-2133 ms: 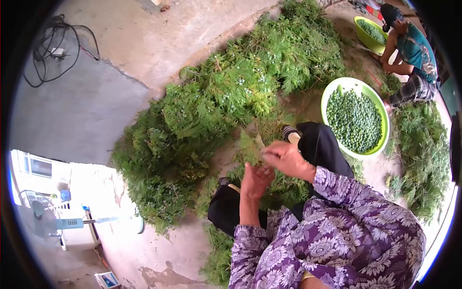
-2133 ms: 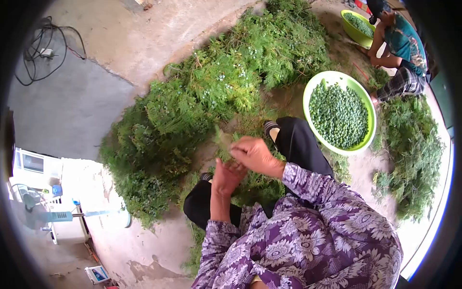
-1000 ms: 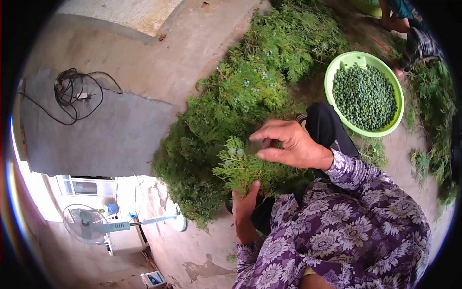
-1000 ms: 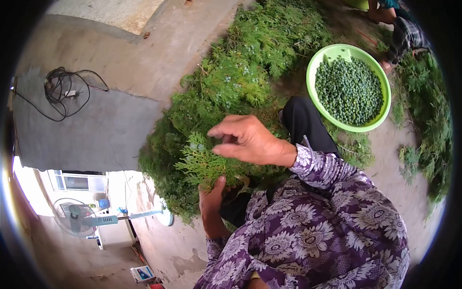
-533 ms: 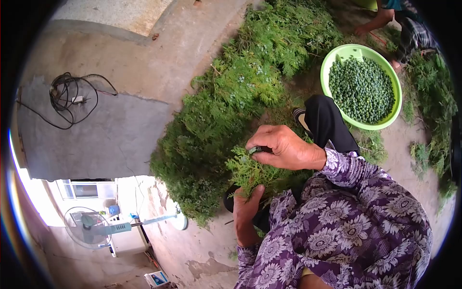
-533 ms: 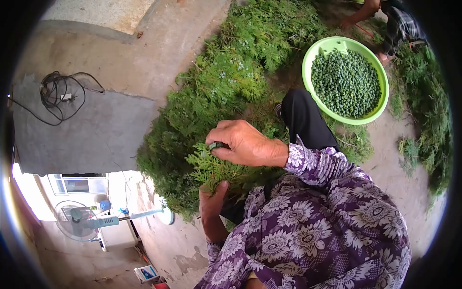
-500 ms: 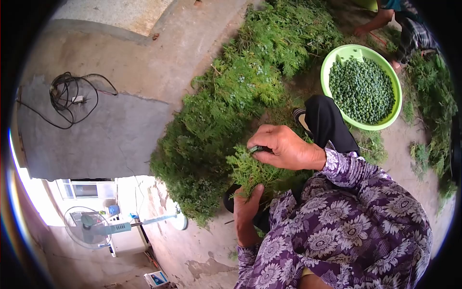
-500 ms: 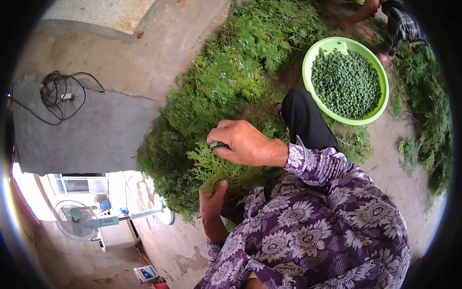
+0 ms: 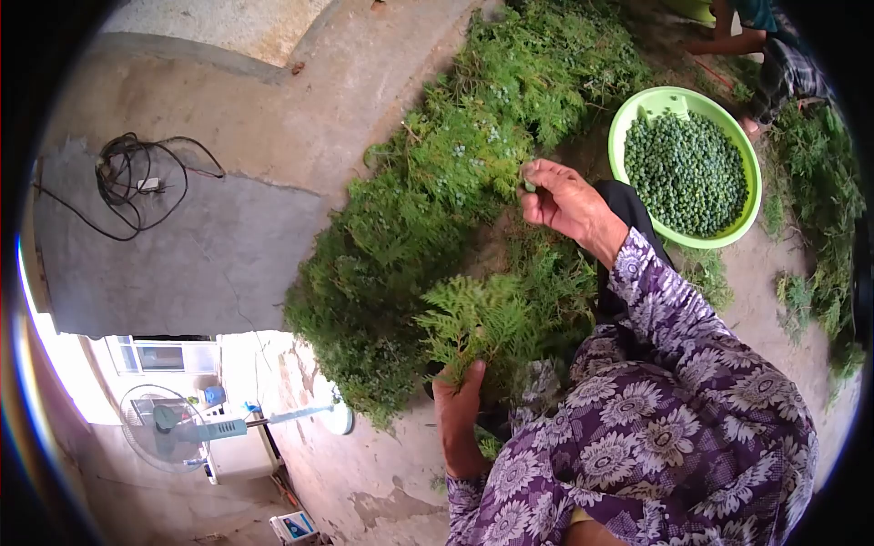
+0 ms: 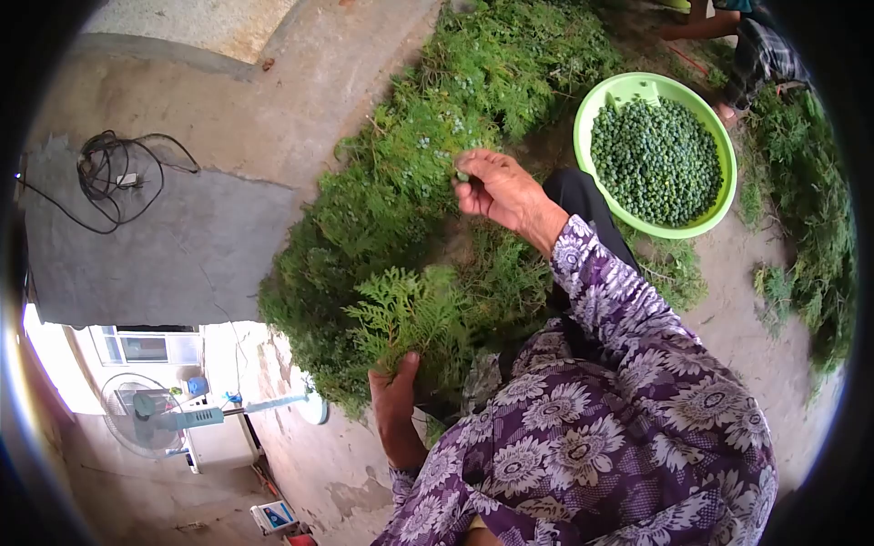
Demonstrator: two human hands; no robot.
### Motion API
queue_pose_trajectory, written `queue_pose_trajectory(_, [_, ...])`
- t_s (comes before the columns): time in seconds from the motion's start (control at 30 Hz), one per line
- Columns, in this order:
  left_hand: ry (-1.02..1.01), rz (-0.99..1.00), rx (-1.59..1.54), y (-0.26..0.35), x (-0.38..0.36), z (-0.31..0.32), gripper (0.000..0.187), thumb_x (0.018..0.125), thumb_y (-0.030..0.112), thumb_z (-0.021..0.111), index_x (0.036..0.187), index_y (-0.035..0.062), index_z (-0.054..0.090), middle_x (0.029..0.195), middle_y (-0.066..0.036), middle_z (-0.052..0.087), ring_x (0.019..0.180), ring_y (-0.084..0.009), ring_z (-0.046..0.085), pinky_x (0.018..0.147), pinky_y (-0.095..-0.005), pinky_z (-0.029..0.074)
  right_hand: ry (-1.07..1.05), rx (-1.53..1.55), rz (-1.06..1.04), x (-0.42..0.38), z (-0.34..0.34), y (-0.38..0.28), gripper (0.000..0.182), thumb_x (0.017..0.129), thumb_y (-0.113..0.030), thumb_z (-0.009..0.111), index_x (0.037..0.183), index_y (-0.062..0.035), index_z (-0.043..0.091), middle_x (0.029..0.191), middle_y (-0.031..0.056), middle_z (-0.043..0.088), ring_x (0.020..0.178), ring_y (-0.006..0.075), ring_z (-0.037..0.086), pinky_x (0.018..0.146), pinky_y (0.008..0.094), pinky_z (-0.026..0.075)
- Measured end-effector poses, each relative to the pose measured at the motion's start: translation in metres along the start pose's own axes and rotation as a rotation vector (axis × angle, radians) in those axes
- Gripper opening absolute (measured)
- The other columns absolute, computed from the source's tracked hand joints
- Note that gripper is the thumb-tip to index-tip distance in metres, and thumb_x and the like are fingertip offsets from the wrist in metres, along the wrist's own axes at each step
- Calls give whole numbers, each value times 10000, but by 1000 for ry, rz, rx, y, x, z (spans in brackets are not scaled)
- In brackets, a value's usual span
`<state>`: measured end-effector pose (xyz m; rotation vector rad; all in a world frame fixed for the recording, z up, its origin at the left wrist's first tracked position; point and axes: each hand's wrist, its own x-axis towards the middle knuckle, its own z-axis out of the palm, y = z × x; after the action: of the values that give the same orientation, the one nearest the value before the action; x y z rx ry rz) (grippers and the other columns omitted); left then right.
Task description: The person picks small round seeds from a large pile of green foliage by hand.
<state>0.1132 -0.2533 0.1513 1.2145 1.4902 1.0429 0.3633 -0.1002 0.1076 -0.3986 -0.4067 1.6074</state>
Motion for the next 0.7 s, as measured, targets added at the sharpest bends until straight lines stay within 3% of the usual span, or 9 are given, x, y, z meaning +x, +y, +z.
queue_pose_trajectory(0.1, [32, -59, 20, 2, 3, 2, 212, 797, 71, 600, 998, 4, 598, 880, 4, 606, 797, -60, 510, 723, -210, 401, 73, 71, 316, -22, 26, 7, 28, 836, -45, 470, 838, -17, 466, 792, 97, 550, 607, 139, 558, 427, 231, 451])
queue_pose_trajectory(0.17, [13, -20, -9, 5, 7, 6, 218, 798, 89, 606, 1001, 12, 598, 823, 17, 598, 724, -52, 510, 642, -204, 422, -138, 126, 346, -21, 18, 21, 30, 819, -11, 465, 848, -18, 470, 809, 114, 546, 609, 149, 556, 405, 221, 425])
queue_pose_trajectory(0.2, [14, -19, -4, 6, 7, 6, 218, 798, 89, 606, 1001, 12, 598, 823, 17, 598, 724, -52, 510, 642, -204, 422, -97, 64, 338, -22, 18, 25, 67, 802, -2, 465, 859, -17, 496, 786, 90, 532, 559, 116, 478, 384, 191, 350])
queue_pose_trajectory(0.33, [-76, -40, 133, 5, 8, 5, 200, 807, 118, 603, 986, 29, 602, 711, 40, 555, 580, -33, 470, 468, -195, 397, -177, 31, 348, -24, 19, 23, 37, 810, -20, 510, 841, -26, 491, 747, 72, 537, 532, 87, 472, 381, 186, 335])
queue_pose_trajectory(0.5, [-96, 23, 191, 3, 9, 5, 173, 807, 117, 601, 955, 27, 609, 651, 44, 538, 518, -29, 448, 428, -194, 374, -307, -453, 320, -37, 38, 25, 88, 830, -105, 566, 867, -26, 565, 653, -17, 482, 457, 22, 365, 383, 175, 235])
queue_pose_trajectory(0.53, [-108, 19, 205, 2, 9, 6, 167, 807, 112, 599, 950, 27, 611, 633, 44, 533, 500, -27, 439, 424, -196, 369, -329, -545, 336, -37, 39, 24, 160, 798, -131, 612, 891, -3, 589, 690, -6, 521, 522, 46, 434, 431, 196, 332])
queue_pose_trajectory(0.57, [-120, 15, 220, 1, 9, 6, 160, 807, 107, 597, 945, 27, 613, 615, 44, 527, 483, -26, 431, 419, -197, 363, -329, -544, 337, -37, 39, 26, 160, 798, -131, 612, 891, -3, 589, 690, -6, 521, 522, 46, 434, 431, 196, 332])
queue_pose_trajectory(0.63, [-125, 32, 227, -3, 9, 8, 156, 807, 103, 594, 942, 27, 614, 602, 44, 520, 471, -22, 422, 416, -195, 355, -455, -926, 34, -36, 38, 31, 229, 775, -156, 637, 927, 10, 593, 741, 3, 562, 639, 81, 501, 562, 230, 422])
queue_pose_trajectory(0.7, [-128, 48, 234, -3, 9, 8, 152, 807, 99, 592, 939, 26, 615, 589, 44, 514, 459, -19, 413, 412, -193, 347, -464, -964, 95, -36, 36, 31, 294, 738, -175, 668, 951, 14, 596, 792, 21, 592, 744, 109, 529, 682, 250, 439])
